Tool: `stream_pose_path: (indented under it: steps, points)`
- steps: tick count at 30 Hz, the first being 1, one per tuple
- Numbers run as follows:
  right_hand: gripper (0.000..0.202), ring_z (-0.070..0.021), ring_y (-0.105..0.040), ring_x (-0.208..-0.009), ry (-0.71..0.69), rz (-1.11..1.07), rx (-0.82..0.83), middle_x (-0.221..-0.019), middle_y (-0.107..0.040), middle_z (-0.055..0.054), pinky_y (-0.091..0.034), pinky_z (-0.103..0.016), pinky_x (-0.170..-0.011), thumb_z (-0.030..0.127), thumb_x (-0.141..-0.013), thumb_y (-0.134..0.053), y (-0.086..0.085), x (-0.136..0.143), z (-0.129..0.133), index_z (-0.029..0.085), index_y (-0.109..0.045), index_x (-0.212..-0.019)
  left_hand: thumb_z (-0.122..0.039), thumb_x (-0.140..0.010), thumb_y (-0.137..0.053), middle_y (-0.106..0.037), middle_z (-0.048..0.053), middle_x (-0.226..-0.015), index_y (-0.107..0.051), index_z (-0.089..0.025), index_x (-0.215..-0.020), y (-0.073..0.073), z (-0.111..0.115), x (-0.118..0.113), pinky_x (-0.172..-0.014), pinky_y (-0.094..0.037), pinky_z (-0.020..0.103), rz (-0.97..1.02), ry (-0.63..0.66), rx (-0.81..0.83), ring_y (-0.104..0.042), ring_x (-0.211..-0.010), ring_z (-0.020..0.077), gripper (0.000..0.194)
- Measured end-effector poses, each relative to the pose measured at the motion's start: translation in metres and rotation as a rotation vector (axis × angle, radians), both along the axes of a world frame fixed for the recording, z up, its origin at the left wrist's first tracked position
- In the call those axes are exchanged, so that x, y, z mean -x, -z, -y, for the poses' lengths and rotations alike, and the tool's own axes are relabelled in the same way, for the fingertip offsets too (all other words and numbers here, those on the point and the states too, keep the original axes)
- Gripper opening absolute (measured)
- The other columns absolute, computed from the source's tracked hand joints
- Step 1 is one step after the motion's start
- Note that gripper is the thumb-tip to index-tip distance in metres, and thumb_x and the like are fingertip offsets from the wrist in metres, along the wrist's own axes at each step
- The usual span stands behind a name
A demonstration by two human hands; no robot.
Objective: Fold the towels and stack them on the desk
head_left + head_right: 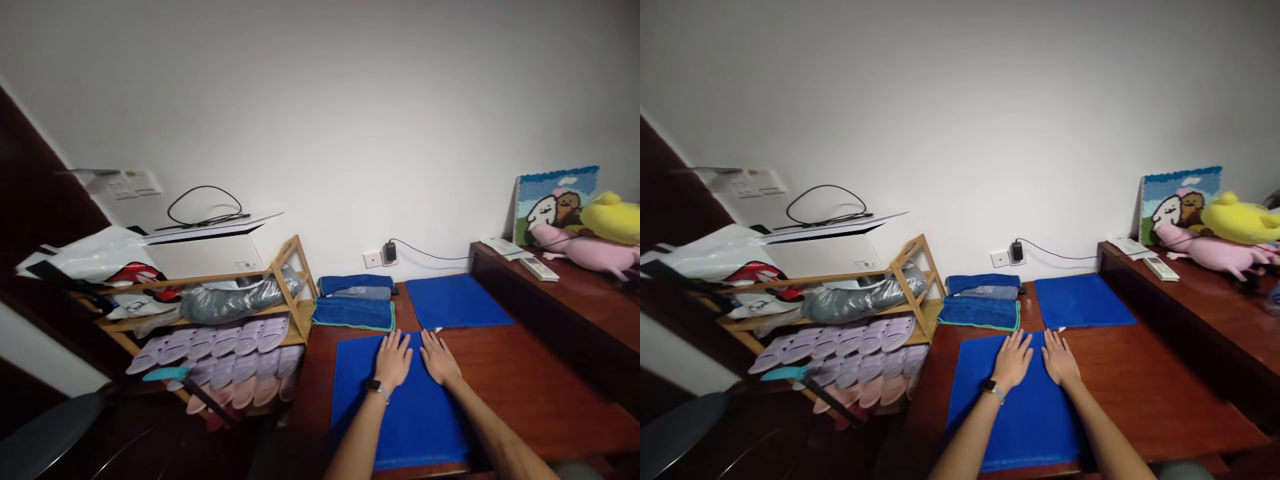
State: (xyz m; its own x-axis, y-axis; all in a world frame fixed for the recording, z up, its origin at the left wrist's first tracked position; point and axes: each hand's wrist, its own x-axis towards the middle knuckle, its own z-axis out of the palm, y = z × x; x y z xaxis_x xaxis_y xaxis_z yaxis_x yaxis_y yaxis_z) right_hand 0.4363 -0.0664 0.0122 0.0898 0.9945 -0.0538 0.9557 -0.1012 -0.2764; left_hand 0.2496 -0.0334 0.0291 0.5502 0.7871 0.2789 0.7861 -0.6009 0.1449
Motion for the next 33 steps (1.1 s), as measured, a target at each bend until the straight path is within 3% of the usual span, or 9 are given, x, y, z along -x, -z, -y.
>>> stream_pose_path:
  steps: [2, 4, 6, 11, 14, 20, 28, 31, 33]
  points:
    - [0.068, -0.02, -0.012, -0.16, -0.005, 0.002, -0.001, -0.172, -0.02, -0.006, -0.009, -0.041, -0.129, 0.041, -0.103, -0.015, 0.0, -0.001, 0.0, 0.011, -0.022, -0.165, -0.05, -0.109, -0.022, -0.042, 0.006, -0.164, -0.045, -0.031, -0.156, 0.007, 0.006, -0.023, -0.125, -0.03, 0.047, -0.002, 0.017, 0.053, -0.036, -0.152, 0.0243, 0.056]
    - [0.069, -0.0198, -0.012, -0.16, -0.005, 0.009, -0.005, -0.172, -0.02, -0.006, -0.009, -0.04, -0.129, 0.042, -0.104, -0.014, 0.002, -0.002, 0.0, 0.011, -0.021, -0.165, -0.05, -0.108, -0.021, -0.04, 0.005, -0.165, -0.042, -0.031, -0.158, 0.013, 0.006, -0.021, -0.126, -0.028, 0.048, -0.016, -0.008, 0.087, -0.034, -0.154, 0.0245, 0.057]
    - [0.069, -0.0194, -0.012, -0.16, -0.004, 0.012, -0.01, -0.172, -0.018, -0.004, -0.009, -0.04, -0.129, 0.043, -0.104, -0.012, 0.004, -0.002, 0.0, 0.012, -0.019, -0.165, -0.051, -0.108, -0.022, -0.036, 0.005, -0.167, -0.037, -0.031, -0.16, 0.016, 0.003, 0.008, -0.127, -0.025, 0.049, -0.043, -0.069, 0.104, -0.03, -0.155, 0.0252, 0.058]
    - [0.069, -0.0188, -0.011, -0.16, 0.001, 0.016, -0.011, -0.172, -0.018, -0.002, -0.008, -0.04, -0.129, 0.045, -0.104, -0.011, 0.01, -0.003, -0.001, 0.014, -0.018, -0.166, -0.052, -0.106, -0.026, -0.031, 0.007, -0.169, -0.034, -0.025, -0.162, 0.015, -0.007, 0.12, -0.126, -0.026, 0.05, -0.149, -0.335, 0.119, -0.026, -0.156, 0.0278, 0.062]
    - [0.069, -0.0187, -0.01, -0.16, 0.008, 0.026, 0.016, -0.173, -0.017, -0.002, -0.006, -0.04, -0.129, 0.044, -0.104, -0.013, 0.007, -0.003, -0.001, 0.013, -0.018, -0.166, -0.05, -0.107, -0.025, -0.031, 0.009, -0.169, -0.034, -0.021, -0.162, 0.014, -0.007, 0.153, -0.126, -0.028, 0.047, -0.164, -0.382, 0.103, -0.025, -0.157, 0.0264, 0.063]
    - [0.069, -0.0205, -0.009, -0.16, 0.065, 0.025, 0.049, -0.174, -0.012, -0.003, -0.01, -0.043, -0.129, 0.044, -0.104, -0.012, -0.002, 0.007, 0.004, 0.014, -0.014, -0.166, -0.047, -0.107, -0.024, -0.03, 0.012, -0.169, -0.035, -0.017, -0.161, 0.012, -0.002, 0.146, -0.126, -0.028, 0.045, -0.162, -0.381, 0.087, -0.026, -0.156, 0.0262, 0.063]
    - [0.07, -0.0215, -0.013, -0.159, 0.085, 0.029, 0.013, -0.172, -0.018, -0.002, -0.009, -0.041, -0.129, 0.045, -0.104, -0.012, 0.007, 0.018, 0.027, 0.014, -0.018, -0.166, -0.044, -0.106, -0.027, -0.034, 0.012, -0.167, -0.037, -0.017, -0.16, 0.004, -0.002, 0.151, -0.126, -0.027, 0.047, -0.168, -0.368, 0.087, -0.028, -0.155, 0.0276, 0.062]
    - [0.07, -0.022, -0.013, -0.159, 0.08, 0.018, 0.007, -0.172, -0.019, -0.003, -0.009, -0.042, -0.129, 0.046, -0.104, -0.012, 0.007, 0.017, 0.026, 0.013, -0.019, -0.165, -0.036, -0.105, -0.028, -0.034, 0.01, -0.167, -0.035, -0.019, -0.161, -0.002, 0.003, 0.132, -0.128, -0.023, 0.049, -0.166, -0.328, 0.056, -0.026, -0.156, 0.0268, 0.059]
    - [0.07, -0.0221, -0.014, -0.159, 0.083, 0.007, -0.002, -0.172, -0.02, -0.003, -0.009, -0.043, -0.129, 0.045, -0.104, -0.012, 0.008, 0.017, 0.025, 0.014, -0.021, -0.165, -0.033, -0.106, -0.025, -0.032, 0.008, -0.168, -0.031, -0.019, -0.163, -0.003, 0.013, 0.099, -0.128, -0.022, 0.049, -0.127, -0.222, 0.013, -0.024, -0.157, 0.0254, 0.059]
